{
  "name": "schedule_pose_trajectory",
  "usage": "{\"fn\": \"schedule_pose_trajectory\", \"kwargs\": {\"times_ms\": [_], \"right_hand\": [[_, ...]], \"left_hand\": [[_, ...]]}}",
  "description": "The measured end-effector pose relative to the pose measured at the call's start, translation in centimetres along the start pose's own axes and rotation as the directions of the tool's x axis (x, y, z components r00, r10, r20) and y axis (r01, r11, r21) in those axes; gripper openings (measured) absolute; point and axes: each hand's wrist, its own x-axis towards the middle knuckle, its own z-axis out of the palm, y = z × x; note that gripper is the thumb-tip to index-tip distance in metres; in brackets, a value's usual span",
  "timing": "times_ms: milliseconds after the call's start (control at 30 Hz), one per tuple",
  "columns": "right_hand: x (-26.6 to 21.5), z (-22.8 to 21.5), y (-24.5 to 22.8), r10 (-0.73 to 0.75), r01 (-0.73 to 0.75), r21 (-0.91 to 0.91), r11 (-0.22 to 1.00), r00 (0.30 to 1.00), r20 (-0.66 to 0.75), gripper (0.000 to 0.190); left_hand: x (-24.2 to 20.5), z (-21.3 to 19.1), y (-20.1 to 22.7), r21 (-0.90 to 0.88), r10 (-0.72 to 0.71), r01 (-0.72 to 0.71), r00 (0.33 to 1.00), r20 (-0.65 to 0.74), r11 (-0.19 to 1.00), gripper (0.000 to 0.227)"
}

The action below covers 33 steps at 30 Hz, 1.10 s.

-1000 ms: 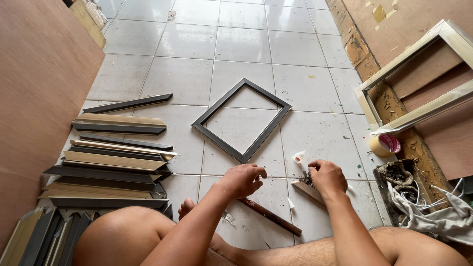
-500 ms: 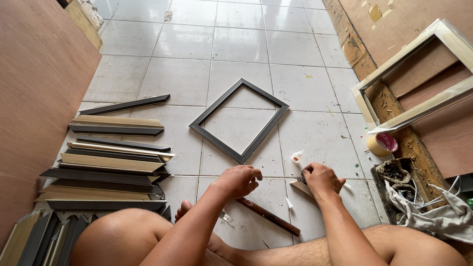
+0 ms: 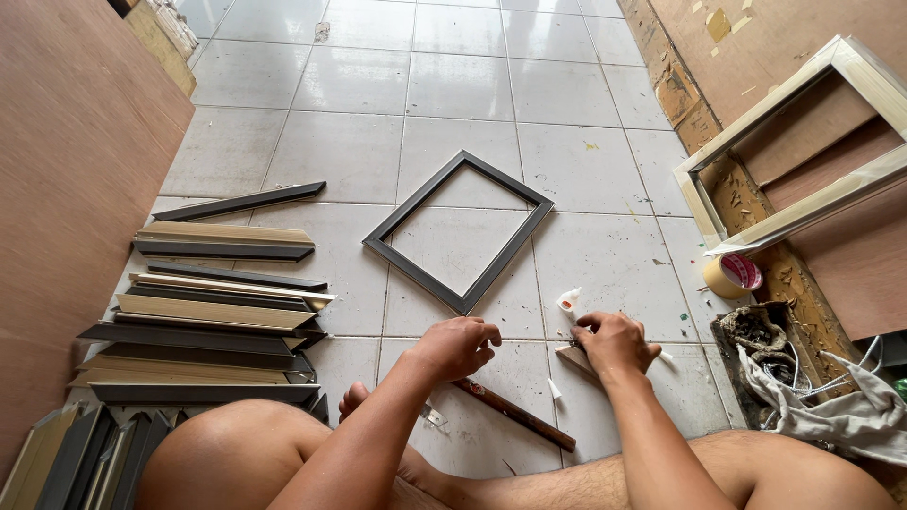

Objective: The person assembles a picture frame by hand on the floor, using a hammer to tap corners together and applying adhesive from a small bottle to the joints.

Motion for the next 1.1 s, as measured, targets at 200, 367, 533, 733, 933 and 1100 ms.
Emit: {"fn": "schedule_pose_trajectory", "kwargs": {"times_ms": [200, 367, 533, 733, 933, 1100], "right_hand": [[-0.8, -0.2, -1.1, 0.011, -0.020, 0.157, 0.987, 0.998, 0.055, 0.022], [-0.6, 4.2, -3.2, -0.182, 0.091, 0.475, 0.875, 0.972, 0.149, 0.034], [-0.7, 6.2, -8.9, -0.414, 0.343, 0.481, 0.807, 0.909, 0.046, 0.023], [-0.1, 6.5, -11.7, -0.656, 0.670, 0.279, 0.688, 0.739, -0.156, 0.009], [0.3, 7.5, -12.1, -0.654, 0.676, 0.154, 0.721, 0.737, -0.172, 0.007], [0.0, 7.9, -12.3, -0.634, 0.652, 0.119, 0.748, 0.757, -0.159, 0.010]], "left_hand": [[-0.2, -1.9, 0.9, 0.024, -0.159, 0.159, 0.987, -0.016, 0.987, 0.025], [0.2, -2.3, -1.2, 0.174, -0.267, 0.306, 0.940, -0.213, 0.936, 0.041], [-0.2, -2.1, -1.2, 0.205, -0.442, 0.446, 0.895, -0.064, 0.871, 0.078], [0.7, -1.8, -1.6, 0.229, -0.479, 0.460, 0.878, 0.030, 0.858, 0.076], [1.3, -1.5, -1.6, 0.239, -0.487, 0.465, 0.873, 0.037, 0.852, 0.075], [1.3, -1.8, -1.2, 0.267, -0.483, 0.461, 0.875, 0.017, 0.846, 0.073]]}}
